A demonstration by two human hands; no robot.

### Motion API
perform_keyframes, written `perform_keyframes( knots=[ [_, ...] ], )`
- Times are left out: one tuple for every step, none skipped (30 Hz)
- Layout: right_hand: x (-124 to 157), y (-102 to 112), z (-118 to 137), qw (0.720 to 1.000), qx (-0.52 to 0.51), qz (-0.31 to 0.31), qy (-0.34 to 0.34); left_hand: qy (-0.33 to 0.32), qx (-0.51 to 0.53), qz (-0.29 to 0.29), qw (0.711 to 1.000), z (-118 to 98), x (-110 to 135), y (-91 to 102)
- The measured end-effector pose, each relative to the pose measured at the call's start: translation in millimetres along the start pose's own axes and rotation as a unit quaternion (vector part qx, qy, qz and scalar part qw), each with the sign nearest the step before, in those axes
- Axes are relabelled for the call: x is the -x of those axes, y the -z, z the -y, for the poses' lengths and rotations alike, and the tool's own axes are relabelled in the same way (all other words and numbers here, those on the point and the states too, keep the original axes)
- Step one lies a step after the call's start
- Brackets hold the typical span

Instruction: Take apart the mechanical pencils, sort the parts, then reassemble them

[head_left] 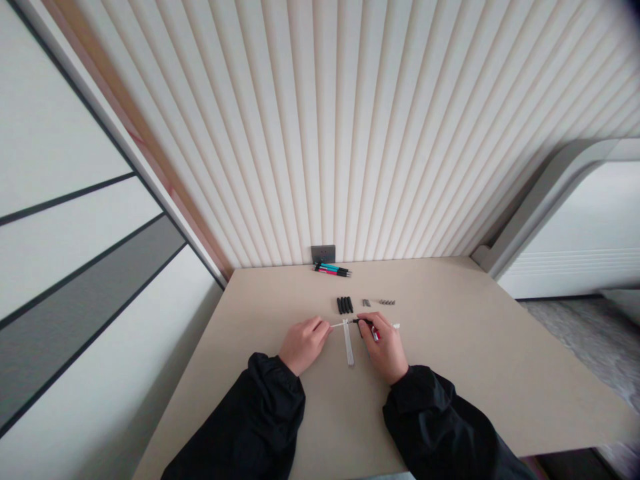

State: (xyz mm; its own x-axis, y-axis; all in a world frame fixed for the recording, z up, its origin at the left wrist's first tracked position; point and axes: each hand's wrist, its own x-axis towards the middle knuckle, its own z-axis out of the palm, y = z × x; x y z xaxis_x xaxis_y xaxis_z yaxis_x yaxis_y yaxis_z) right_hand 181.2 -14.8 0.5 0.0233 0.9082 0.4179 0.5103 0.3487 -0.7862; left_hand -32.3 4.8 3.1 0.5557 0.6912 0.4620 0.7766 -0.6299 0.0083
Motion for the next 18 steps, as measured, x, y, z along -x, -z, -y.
perform_keyframes(
  knots=[
    [0.0, 0.0, 0.2, 1.0, 0.001, -0.001, -0.002, 0.0, -0.002, 0.0, 1.0, 0.2, 0.2, 0.0],
    [0.1, 0.0, 0.2, 1.0, 0.002, 0.001, -0.003, 0.001, -0.005, 0.0, 1.0, 0.3, 0.4, 0.0],
    [0.3, -0.2, 0.0, 1.0, 0.004, 0.003, -0.003, 0.002, -0.006, 0.001, 1.0, 0.5, 0.6, 0.0],
    [0.5, -0.4, -0.3, 1.0, 0.005, 0.005, -0.002, 0.002, -0.005, 0.001, 1.0, 0.6, 0.8, 0.0],
    [0.9, -0.6, -0.7, 1.0, 0.005, 0.006, 0.0, 0.003, -0.003, -0.001, 1.0, 0.8, 1.0, 0.0],
    [1.3, -0.8, -1.2, 1.0, 0.005, 0.007, 0.001, 0.004, -0.001, -0.001, 1.0, 0.9, 1.2, 0.0],
    [1.6, -1.0, -1.8, 1.0, 0.004, 0.006, 0.001, 0.005, 0.0, -0.002, 1.0, 1.0, 1.4, 0.0],
    [1.9, -1.2, -2.4, 1.0, 0.003, 0.005, 0.0, 0.005, 0.0, -0.001, 1.0, 1.1, 1.6, 0.0],
    [2.2, -1.5, -2.9, 1.0, 0.002, 0.007, -0.001, 0.005, -0.002, 0.001, 1.0, 1.3, 1.8, 0.1],
    [2.4, -1.7, -3.2, 1.0, 0.001, 0.011, 0.0, 0.004, -0.004, 0.003, 1.0, 1.4, 2.0, 0.1],
    [2.6, -2.1, -3.4, 1.0, -0.001, 0.017, 0.003, 0.002, -0.006, 0.005, 1.0, 1.5, 2.2, 0.1],
    [2.6, -2.4, -3.3, 1.0, -0.002, 0.025, 0.007, 0.001, -0.007, 0.007, 1.0, 1.5, 2.4, 0.0],
    [2.6, -2.7, -3.0, 0.999, -0.004, 0.033, 0.01, 0.0, -0.008, 0.009, 1.0, 1.6, 2.6, -0.1],
    [2.6, -2.9, -2.5, 0.999, -0.006, 0.039, 0.013, -0.001, -0.009, 0.01, 1.0, 1.6, 2.7, -0.3],
    [2.4, -3.0, -1.8, 0.999, -0.008, 0.041, 0.016, -0.001, -0.009, 0.011, 1.0, 1.6, 2.8, -0.4],
    [2.1, -2.8, -1.1, 0.999, -0.009, 0.039, 0.017, -0.001, -0.008, 0.011, 1.0, 1.5, 2.8, -0.6],
    [1.8, -2.5, -0.5, 0.999, -0.009, 0.031, 0.017, 0.0, -0.006, 0.009, 1.0, 1.4, 2.8, -0.7],
    [1.5, -2.0, -0.1, 1.0, -0.008, 0.021, 0.016, 0.001, -0.004, 0.007, 1.0, 1.3, 2.7, -0.7]
  ],
)
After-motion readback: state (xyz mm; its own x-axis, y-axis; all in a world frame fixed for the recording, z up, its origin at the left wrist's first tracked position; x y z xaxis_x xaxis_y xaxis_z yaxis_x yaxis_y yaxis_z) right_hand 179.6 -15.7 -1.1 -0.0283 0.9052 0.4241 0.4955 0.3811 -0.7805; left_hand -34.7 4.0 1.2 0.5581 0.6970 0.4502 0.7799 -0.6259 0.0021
